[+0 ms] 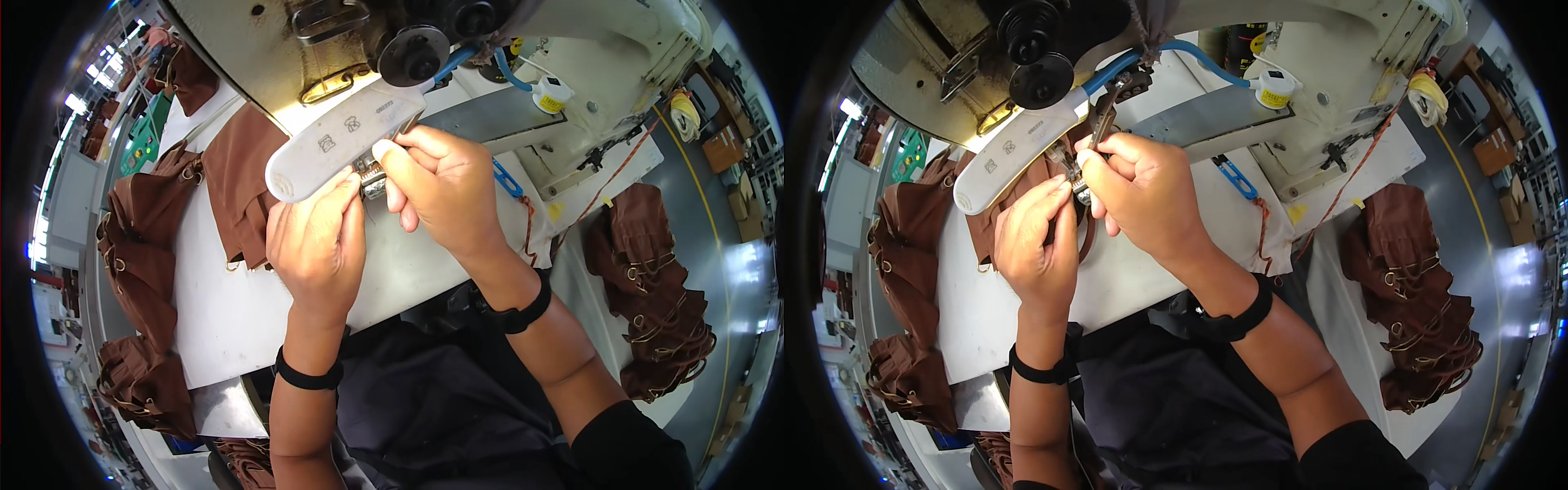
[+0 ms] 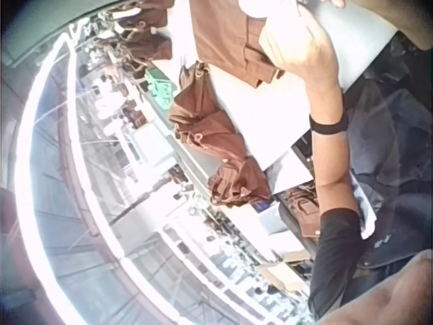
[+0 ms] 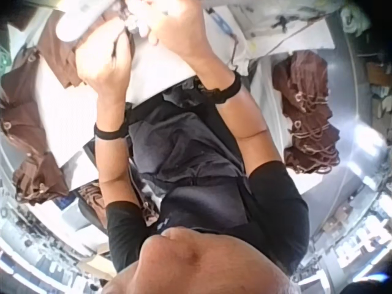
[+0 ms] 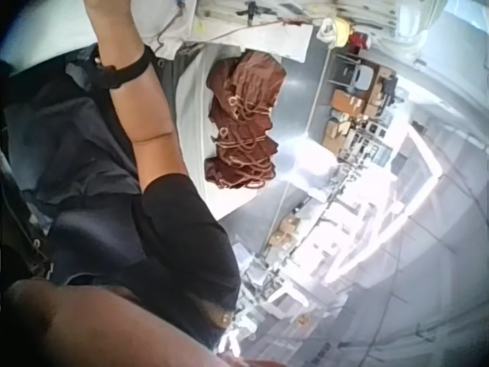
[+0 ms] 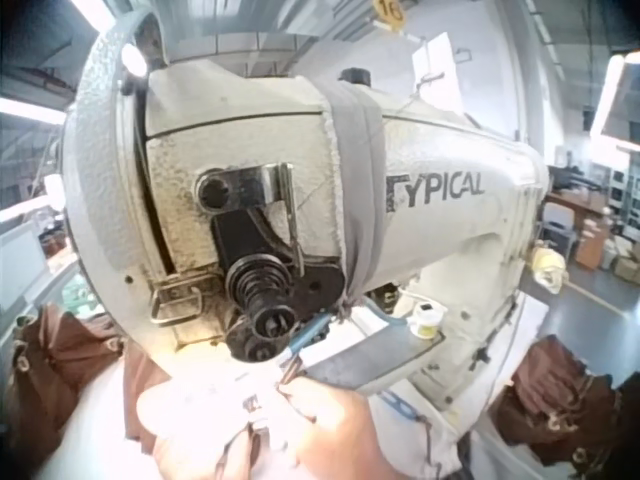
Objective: The person sews a zipper onto a brown handbag using an industrial sewing machine. They align the zipper, guide the bag under the needle, and stitch along the edge. After sewing, they trim excess thread and inspect the finished bag before moving to the next one.
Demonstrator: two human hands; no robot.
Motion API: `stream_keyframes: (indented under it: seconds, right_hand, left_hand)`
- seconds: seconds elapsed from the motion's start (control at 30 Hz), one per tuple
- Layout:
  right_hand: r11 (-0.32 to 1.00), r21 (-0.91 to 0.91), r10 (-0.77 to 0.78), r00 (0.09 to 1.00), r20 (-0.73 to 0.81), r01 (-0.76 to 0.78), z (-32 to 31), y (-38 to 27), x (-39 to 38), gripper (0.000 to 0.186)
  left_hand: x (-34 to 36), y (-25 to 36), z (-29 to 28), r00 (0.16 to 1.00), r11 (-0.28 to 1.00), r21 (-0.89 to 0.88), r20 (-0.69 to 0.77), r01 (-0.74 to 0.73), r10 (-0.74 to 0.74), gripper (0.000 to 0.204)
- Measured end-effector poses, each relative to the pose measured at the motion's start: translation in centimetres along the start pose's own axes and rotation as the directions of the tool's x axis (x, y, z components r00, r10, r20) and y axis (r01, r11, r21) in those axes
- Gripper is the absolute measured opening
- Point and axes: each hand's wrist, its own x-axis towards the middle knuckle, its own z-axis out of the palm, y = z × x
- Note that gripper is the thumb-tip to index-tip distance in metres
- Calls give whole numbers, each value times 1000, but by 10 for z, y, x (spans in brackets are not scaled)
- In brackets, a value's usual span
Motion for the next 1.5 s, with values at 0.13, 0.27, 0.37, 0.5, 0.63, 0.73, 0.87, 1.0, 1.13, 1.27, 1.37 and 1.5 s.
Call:
stream_keyframes:
  seconds: [0.13, 0.27, 0.37, 0.5, 0.63, 0.73, 0.87, 1.0, 1.13, 1.27, 1.37, 1.5]
  right_hand:
    - [1000, 9, 25, 1000, -7, -25, 1, -2, -1, 18]
    - [1000, -17, 18, 1000, -8, -18, 3, -4, -2, 18]
    - [1000, -29, 9, 1000, -10, -9, 5, -3, -3, 18]
    - [996, -94, -3, 1000, -12, 2, -4, -5, -9, 25]
    - [903, -392, -204, 978, -39, 173, -45, -46, -34, 29]
    - [567, -610, -687, 726, 20, 553, -103, -102, -18, 29]
    - [224, -887, -822, 567, 50, 403, -207, -203, 67, 35]
    - [202, -973, -402, 897, -184, -109, -357, -306, 182, 45]
    - [232, -887, -77, 902, -425, -398, -343, -296, 213, 50]
    - [560, -826, -433, 826, -360, -67, -380, -258, 182, 51]
    - [319, -948, -839, 464, -286, -8, -366, -160, 119, 53]
    - [735, -636, -640, 550, -536, 236, -422, -143, 80, 56]
  left_hand:
    - [-4, -4, 2, 1000, 999, -25, 13, 27, -27, 19]
    - [0, -4, -2, 987, 995, 41, 129, 92, -97, 26]
    - [0, -11, -5, 988, 996, 77, 144, 50, -61, 27]
    - [10, -13, -15, 984, 992, 91, 164, -90, 74, 31]
    - [11, -18, -16, 980, 980, 94, 108, -176, 166, 27]
    - [5, -20, -18, 988, 987, 83, 87, -138, 131, 29]
    - [2, -22, -15, 990, 988, 74, 47, -134, 131, 26]
    - [7, -18, -8, 988, 988, 27, 25, -154, 153, 25]
    - [2, -21, -15, 991, 989, 78, 36, -129, 127, 25]
    - [1, -19, -12, 993, 990, 83, 33, -116, 114, 24]
    - [-3, -22, -15, 995, 991, 86, 17, -99, 97, 24]
    - [1, -17, -5, 993, 993, 42, -1, -115, 115, 26]
